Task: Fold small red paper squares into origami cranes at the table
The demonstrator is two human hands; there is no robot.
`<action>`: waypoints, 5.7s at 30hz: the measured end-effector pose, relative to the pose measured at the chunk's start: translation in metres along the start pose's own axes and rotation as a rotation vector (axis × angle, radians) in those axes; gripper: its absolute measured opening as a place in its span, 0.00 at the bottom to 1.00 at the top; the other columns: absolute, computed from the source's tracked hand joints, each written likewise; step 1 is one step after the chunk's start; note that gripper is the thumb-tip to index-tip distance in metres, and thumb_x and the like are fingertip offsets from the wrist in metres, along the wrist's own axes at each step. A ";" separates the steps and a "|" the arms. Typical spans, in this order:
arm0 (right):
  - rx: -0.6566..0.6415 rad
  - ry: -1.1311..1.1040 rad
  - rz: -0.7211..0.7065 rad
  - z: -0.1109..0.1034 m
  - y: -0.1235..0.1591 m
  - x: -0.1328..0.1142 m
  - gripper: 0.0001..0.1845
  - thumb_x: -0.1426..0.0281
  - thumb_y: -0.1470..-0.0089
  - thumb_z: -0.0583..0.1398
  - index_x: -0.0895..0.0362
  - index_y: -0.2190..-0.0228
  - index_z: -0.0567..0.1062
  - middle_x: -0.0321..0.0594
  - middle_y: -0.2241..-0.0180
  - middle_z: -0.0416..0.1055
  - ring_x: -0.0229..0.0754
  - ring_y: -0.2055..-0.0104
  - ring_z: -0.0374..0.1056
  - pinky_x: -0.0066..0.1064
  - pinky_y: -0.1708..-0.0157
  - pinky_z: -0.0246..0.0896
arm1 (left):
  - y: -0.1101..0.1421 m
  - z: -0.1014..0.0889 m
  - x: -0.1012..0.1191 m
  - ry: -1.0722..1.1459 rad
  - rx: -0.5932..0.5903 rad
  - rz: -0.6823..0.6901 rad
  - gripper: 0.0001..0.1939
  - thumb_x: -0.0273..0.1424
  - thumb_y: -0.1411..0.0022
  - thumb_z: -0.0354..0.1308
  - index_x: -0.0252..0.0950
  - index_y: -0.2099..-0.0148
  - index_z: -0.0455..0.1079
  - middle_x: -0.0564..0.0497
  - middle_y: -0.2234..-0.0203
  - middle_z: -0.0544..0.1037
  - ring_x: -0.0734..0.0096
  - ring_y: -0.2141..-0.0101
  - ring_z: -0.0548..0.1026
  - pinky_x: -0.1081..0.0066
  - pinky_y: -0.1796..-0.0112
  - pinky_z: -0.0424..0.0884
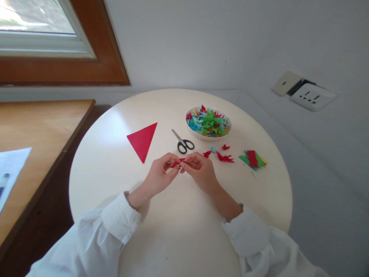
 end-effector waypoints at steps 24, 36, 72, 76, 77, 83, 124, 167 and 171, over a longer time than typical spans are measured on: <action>0.010 -0.209 0.017 0.000 -0.003 -0.002 0.18 0.72 0.62 0.64 0.53 0.69 0.63 0.26 0.80 0.68 0.33 0.77 0.67 0.26 0.74 0.62 | -0.004 -0.001 0.005 0.475 -0.003 -0.181 0.17 0.31 0.53 0.64 0.35 0.62 0.63 0.53 0.77 0.76 0.72 0.73 0.74 0.73 0.69 0.68; 0.131 -0.116 -0.081 0.011 0.009 0.003 0.14 0.71 0.60 0.63 0.54 0.69 0.65 0.31 0.76 0.70 0.33 0.77 0.65 0.26 0.76 0.60 | 0.005 0.011 0.008 0.632 0.164 -0.259 0.07 0.29 0.55 0.64 0.30 0.73 0.73 0.48 0.77 0.77 0.72 0.73 0.73 0.70 0.66 0.68; 0.160 0.971 -0.843 0.043 0.063 -0.024 0.19 0.76 0.46 0.53 0.57 0.52 0.69 0.48 0.62 0.71 0.46 0.57 0.65 0.42 0.58 0.64 | 0.048 -0.009 0.033 0.375 0.369 -0.103 0.07 0.31 0.51 0.59 0.32 0.71 0.70 0.51 0.77 0.75 0.72 0.73 0.73 0.71 0.67 0.69; 0.165 1.059 -0.888 0.046 0.067 -0.026 0.19 0.76 0.46 0.53 0.58 0.52 0.69 0.49 0.61 0.71 0.47 0.57 0.65 0.42 0.59 0.64 | 0.049 -0.016 0.035 0.227 0.360 -0.041 0.09 0.30 0.49 0.58 0.33 0.65 0.68 0.52 0.78 0.76 0.73 0.75 0.73 0.73 0.71 0.66; 0.166 1.063 -0.894 0.046 0.067 -0.026 0.19 0.76 0.46 0.52 0.58 0.52 0.69 0.49 0.61 0.71 0.47 0.57 0.65 0.43 0.59 0.64 | 0.049 -0.017 0.036 0.226 0.348 -0.028 0.10 0.30 0.49 0.58 0.34 0.63 0.66 0.54 0.80 0.75 0.74 0.77 0.72 0.74 0.73 0.66; 0.157 1.074 -0.902 0.047 0.069 -0.029 0.19 0.75 0.46 0.52 0.57 0.51 0.68 0.49 0.60 0.71 0.48 0.56 0.65 0.43 0.60 0.63 | 0.050 -0.024 0.044 0.153 0.273 0.012 0.08 0.30 0.47 0.56 0.38 0.65 0.59 0.55 0.81 0.75 0.73 0.77 0.73 0.75 0.74 0.65; -0.035 0.058 -0.187 0.028 0.050 -0.030 0.03 0.70 0.55 0.61 0.57 0.77 0.72 0.35 0.77 0.70 0.36 0.73 0.65 0.29 0.71 0.60 | 0.037 -0.031 0.070 0.051 -0.206 -0.067 0.03 0.28 0.46 0.53 0.33 0.69 0.63 0.54 0.82 0.71 0.76 0.77 0.69 0.76 0.76 0.61; -0.026 -0.101 -0.158 0.028 0.040 -0.034 0.02 0.71 0.56 0.61 0.56 0.76 0.71 0.33 0.76 0.67 0.33 0.75 0.62 0.26 0.75 0.60 | 0.038 -0.024 0.072 0.176 -0.099 -0.102 0.04 0.29 0.47 0.57 0.33 0.70 0.65 0.53 0.81 0.74 0.74 0.76 0.73 0.74 0.72 0.68; -0.058 -0.097 -0.170 0.029 0.040 -0.039 0.03 0.70 0.56 0.61 0.56 0.75 0.71 0.32 0.77 0.66 0.33 0.76 0.62 0.27 0.75 0.61 | 0.038 -0.025 0.069 0.169 -0.075 -0.096 0.06 0.30 0.48 0.57 0.33 0.70 0.65 0.53 0.81 0.73 0.75 0.77 0.72 0.75 0.74 0.66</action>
Point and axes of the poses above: each hand's wrist, its own y-axis away from the middle knuckle, its own z-axis out of the palm, x = y × z, the point moved 1 cm from there along -y, towards the middle knuckle
